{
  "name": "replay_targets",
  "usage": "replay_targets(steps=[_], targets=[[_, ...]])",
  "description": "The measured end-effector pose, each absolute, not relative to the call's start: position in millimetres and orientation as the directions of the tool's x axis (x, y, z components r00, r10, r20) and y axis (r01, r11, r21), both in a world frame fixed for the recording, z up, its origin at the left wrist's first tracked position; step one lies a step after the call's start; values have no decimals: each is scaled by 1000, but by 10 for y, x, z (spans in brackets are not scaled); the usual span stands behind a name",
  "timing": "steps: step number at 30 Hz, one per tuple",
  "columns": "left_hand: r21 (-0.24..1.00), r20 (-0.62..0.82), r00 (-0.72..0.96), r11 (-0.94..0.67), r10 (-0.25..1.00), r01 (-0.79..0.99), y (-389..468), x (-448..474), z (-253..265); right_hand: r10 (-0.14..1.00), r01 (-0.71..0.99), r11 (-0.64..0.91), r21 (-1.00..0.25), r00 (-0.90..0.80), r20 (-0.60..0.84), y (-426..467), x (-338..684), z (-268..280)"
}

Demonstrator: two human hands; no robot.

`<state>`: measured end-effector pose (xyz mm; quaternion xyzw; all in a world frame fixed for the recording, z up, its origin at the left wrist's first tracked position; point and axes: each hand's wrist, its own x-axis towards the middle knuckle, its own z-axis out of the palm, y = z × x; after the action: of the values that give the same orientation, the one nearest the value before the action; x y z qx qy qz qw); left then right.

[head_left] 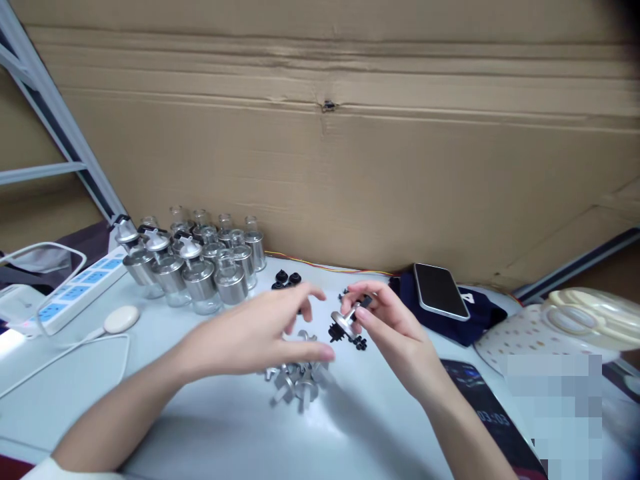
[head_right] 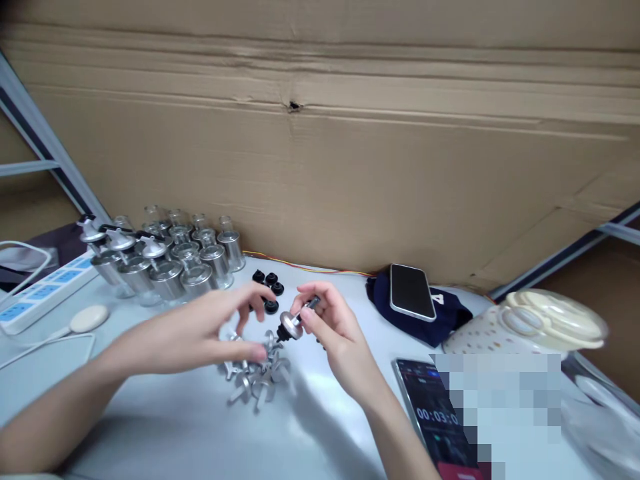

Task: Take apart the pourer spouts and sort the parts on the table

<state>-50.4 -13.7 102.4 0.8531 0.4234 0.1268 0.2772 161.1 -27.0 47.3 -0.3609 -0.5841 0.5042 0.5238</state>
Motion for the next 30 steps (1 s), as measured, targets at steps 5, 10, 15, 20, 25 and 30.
replay_targets(steps=[5,10,15,20,25,30], targets=[[744,-69,677,-414,733,524,29,-169,751,952,-126,274,-953,-105,288,-168,1580,281],[666,46,627,-492,778,561,157,-90,500,931,46,365,-930,-22,365,-136,1603,69],[509,131,620,-589,774,628,205,-155,412,822,538,527,-658,-127,555,-90,1678,-41],[409,61,643,-606,764,682,207,-155,421,650,679,624,-388,-174,740,-82,1694,-49],[230,86,666,-666,740,710,141,-112,388,551,705,650,-284,-180,815,-126,1679,-58],[29,154,692,-703,705,710,127,-123,330,541,671,693,-265,-241,806,-137,1647,-68]])
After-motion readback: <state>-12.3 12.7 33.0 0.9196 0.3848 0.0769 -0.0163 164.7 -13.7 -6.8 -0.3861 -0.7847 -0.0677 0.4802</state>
